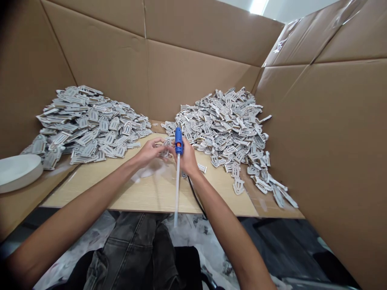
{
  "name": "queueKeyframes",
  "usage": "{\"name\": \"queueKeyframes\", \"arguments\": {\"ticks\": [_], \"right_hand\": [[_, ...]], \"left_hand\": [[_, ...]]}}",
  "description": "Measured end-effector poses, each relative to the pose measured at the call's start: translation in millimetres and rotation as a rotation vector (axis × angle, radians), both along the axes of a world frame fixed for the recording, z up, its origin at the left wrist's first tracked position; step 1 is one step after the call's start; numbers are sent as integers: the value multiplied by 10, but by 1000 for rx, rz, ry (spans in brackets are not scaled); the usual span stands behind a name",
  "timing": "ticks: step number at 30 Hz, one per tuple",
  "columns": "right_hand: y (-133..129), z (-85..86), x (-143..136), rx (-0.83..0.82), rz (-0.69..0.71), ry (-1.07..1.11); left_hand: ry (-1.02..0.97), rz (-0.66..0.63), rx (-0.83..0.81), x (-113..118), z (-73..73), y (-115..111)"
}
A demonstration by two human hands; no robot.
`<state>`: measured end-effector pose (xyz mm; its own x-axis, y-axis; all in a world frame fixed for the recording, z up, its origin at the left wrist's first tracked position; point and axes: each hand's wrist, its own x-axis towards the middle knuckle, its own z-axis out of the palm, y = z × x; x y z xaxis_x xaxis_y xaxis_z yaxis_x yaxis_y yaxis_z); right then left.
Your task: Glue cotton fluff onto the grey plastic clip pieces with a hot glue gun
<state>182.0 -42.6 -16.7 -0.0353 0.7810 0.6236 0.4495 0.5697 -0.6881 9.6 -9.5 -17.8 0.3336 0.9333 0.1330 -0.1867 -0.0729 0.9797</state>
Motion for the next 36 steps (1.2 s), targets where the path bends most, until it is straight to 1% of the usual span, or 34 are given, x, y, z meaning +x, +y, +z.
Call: {"name": "queueKeyframes", "arguments": {"ticks": [4,6,8,10,14,18,21,26,32,36], "right_hand": [[-28,56,46,-20,26,-40],[-20,61,74,-94,33,-16],[-1,54,93,-165,13,16],[21,41,100,-200,-15,28],[45,20,95,-210,-30,26],[30,14,104,-218,19,-10],[-2,39,124,-258,40,-50],[-46,99,147,-295,36,-152],[-22,70,140,-305,29,-100],[-11,58,139,-311,14,-103]], "left_hand": [[-57,32,28,-38,19,47],[-96,40,40,-60,19,76],[-117,55,38,-75,21,92],[-123,64,31,-81,28,95],[-128,70,18,-87,44,96],[-130,85,20,-102,47,114],[-135,107,22,-109,53,116],[-159,87,24,-105,67,91],[-173,83,-3,-101,61,92],[-178,78,-17,-100,56,101]]}}
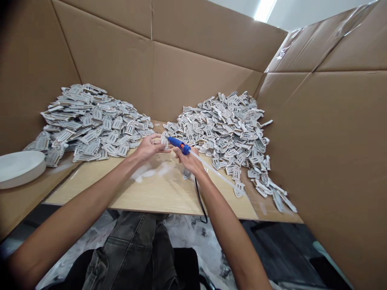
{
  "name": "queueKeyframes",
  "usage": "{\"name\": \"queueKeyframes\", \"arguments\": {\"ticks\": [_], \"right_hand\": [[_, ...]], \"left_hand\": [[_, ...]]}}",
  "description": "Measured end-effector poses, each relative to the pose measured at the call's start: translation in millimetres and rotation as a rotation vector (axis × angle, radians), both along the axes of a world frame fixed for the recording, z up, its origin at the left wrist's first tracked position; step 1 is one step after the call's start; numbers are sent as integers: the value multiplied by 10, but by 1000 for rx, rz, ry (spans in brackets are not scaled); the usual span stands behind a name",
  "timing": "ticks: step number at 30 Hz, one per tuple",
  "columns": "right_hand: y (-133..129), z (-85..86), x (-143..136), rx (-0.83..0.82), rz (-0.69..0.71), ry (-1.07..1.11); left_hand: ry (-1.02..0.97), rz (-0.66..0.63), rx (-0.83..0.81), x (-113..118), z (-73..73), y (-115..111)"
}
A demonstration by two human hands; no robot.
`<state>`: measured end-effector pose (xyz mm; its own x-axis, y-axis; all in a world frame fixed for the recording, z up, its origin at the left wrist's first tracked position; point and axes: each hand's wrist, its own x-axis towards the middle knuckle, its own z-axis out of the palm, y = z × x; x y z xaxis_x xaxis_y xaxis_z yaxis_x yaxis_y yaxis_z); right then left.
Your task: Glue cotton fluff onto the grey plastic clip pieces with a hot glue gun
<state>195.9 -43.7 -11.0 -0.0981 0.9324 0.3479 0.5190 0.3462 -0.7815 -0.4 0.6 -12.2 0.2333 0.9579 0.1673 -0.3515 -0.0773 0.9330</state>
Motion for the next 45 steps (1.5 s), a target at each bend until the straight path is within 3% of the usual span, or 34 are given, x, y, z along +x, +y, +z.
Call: {"name": "queueKeyframes", "arguments": {"ticks": [14,22,34,38,42,45], "right_hand": [[-26,39,-12,-15,13,-5],[12,5,27,-20,-60,-138],[-33,45,-4,-12,-94,-133],[-23,13,-27,92,-59,-150],[17,-88,-88,358,-20,-291],[44,-138,-118,499,-119,-372]], "left_hand": [[15,15,8,10,18,-13],[36,23,65,17,14,-30],[34,22,113,10,-41,20],[72,68,189,15,-92,43],[131,124,253,17,-117,62],[133,110,212,26,-105,66]]}}
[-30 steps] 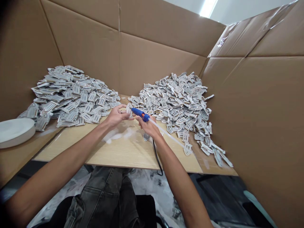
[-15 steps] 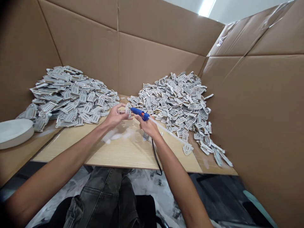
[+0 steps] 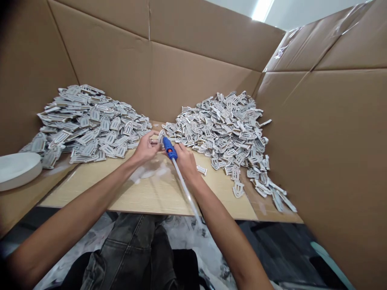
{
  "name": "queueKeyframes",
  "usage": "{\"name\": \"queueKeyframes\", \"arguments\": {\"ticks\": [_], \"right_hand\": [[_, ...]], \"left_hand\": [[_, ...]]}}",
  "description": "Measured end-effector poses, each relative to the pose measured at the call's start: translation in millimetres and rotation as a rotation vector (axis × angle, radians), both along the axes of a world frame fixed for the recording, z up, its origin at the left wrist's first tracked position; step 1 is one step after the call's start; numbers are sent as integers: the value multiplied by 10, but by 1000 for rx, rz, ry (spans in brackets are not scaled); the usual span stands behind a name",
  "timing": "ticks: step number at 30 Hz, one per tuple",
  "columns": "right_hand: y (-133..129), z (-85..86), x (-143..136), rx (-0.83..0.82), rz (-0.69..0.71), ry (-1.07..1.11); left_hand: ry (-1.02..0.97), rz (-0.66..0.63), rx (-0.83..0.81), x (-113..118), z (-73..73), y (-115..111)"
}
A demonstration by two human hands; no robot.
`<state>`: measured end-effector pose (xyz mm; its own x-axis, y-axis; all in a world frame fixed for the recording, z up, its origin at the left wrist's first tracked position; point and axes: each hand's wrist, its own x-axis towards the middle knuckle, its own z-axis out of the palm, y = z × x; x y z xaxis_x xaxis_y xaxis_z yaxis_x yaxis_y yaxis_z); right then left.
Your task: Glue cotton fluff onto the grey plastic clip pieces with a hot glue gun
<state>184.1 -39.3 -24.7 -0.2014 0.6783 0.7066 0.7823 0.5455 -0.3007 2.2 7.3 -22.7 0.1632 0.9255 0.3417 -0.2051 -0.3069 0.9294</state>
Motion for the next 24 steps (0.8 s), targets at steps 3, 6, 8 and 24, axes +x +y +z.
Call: {"name": "queueKeyframes", "arguments": {"ticks": [3,6,8,24], "right_hand": [[8,32,23,76,-109,94],[-7,117,89,1,-158,231],[-26,178,142,-119,-186,320],[-102,254,183,-561,23,236]], "left_hand": [[11,6,-77,6,16,-17],[75,30,-100,-23,33,-44],[176,96,-74,-66,48,-48],[260,56,14,-120,285,-149]]}}
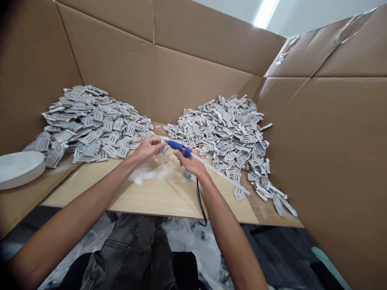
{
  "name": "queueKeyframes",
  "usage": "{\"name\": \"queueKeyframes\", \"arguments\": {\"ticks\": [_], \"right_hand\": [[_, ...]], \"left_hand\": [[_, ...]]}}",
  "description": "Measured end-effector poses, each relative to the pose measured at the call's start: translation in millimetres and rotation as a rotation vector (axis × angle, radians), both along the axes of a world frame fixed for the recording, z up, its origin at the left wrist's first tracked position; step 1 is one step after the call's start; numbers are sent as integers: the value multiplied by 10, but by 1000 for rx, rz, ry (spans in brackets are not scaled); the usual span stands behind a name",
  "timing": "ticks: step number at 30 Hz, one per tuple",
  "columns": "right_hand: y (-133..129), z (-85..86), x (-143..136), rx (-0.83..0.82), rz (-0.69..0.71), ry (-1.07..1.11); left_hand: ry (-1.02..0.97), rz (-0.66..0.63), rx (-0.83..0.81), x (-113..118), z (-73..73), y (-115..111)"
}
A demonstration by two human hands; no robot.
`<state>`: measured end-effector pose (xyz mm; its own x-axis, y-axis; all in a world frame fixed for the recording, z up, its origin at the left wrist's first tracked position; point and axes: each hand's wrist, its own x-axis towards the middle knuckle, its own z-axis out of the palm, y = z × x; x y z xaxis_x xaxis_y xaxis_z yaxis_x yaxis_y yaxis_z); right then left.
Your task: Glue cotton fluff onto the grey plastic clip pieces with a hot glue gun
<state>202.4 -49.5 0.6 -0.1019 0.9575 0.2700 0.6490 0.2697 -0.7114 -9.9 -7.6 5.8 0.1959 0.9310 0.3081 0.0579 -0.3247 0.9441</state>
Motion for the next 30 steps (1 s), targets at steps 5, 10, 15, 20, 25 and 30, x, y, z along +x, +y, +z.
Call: {"name": "queueKeyframes", "arguments": {"ticks": [5,10,15,20,25,30], "right_hand": [[6,-5,0,12,-2,7],[-35,59,-25,-21,-30,-31],[-59,83,-51,-21,-72,-103],[-41,37,-60,8,-89,-54],[-26,14,-64,12,-77,-41],[-35,12,-70,7,-82,-43]], "left_hand": [[7,-14,16,5,28,-32],[13,-8,24,7,36,-40],[3,-32,51,3,16,-38],[-3,-25,71,5,-6,-43],[-9,-16,79,13,-25,-38],[-3,-8,104,7,-62,-11]]}}
